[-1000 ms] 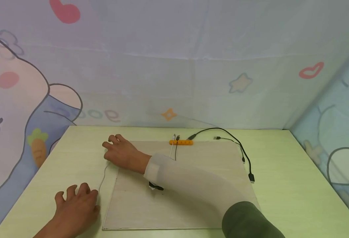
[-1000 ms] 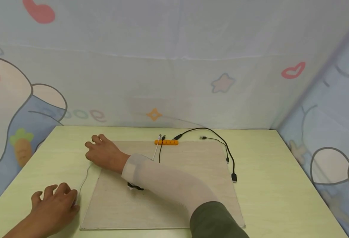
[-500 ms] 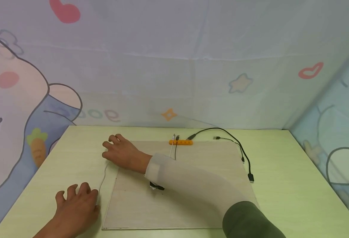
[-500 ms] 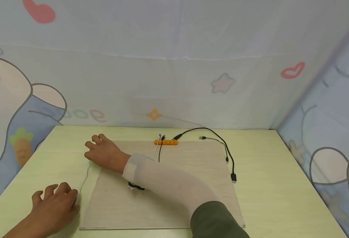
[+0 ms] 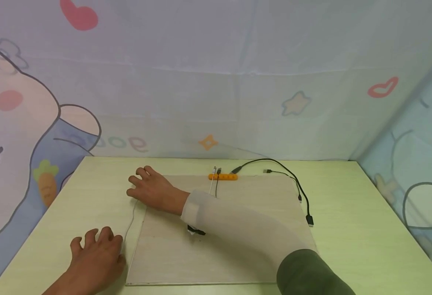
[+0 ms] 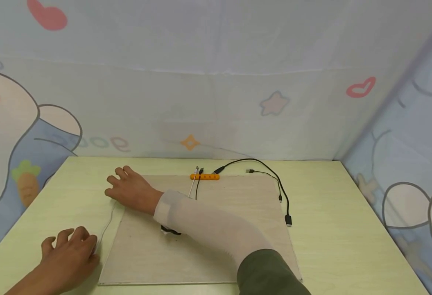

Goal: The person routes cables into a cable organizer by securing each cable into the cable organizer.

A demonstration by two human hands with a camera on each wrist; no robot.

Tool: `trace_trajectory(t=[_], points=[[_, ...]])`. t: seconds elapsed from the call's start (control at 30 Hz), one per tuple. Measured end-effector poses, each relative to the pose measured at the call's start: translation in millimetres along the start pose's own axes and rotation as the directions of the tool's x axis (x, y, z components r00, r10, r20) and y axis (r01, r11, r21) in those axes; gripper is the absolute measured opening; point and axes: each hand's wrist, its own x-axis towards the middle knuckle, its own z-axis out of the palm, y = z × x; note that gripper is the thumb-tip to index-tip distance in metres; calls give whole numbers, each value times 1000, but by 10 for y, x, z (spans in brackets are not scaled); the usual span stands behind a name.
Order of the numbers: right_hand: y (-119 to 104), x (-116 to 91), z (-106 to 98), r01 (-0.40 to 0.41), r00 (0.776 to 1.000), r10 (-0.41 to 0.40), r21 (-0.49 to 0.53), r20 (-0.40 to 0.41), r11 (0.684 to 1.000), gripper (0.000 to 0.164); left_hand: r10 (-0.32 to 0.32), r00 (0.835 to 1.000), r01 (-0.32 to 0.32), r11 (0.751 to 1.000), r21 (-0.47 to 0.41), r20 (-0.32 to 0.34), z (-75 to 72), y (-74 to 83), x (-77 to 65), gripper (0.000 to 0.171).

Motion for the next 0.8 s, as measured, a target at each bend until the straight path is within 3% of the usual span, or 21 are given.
trace_trajectory(t=[0.23, 0.37, 0.8], points=[[68, -49, 10, -2, 1000, 2, 13, -26, 1000, 33, 12, 1000, -12, 1000, -7, -29, -38, 66, -13, 11], [94, -67, 14, -1, 1000, 1, 4, -3, 1000, 34, 15, 999, -16, 1000, -15, -41, -25, 84, 7, 11], [150, -165, 50, -26, 1000, 26, 23, -5, 999, 32, 17, 1000, -17, 999, -36, -1, -76, 193, 29, 10]])
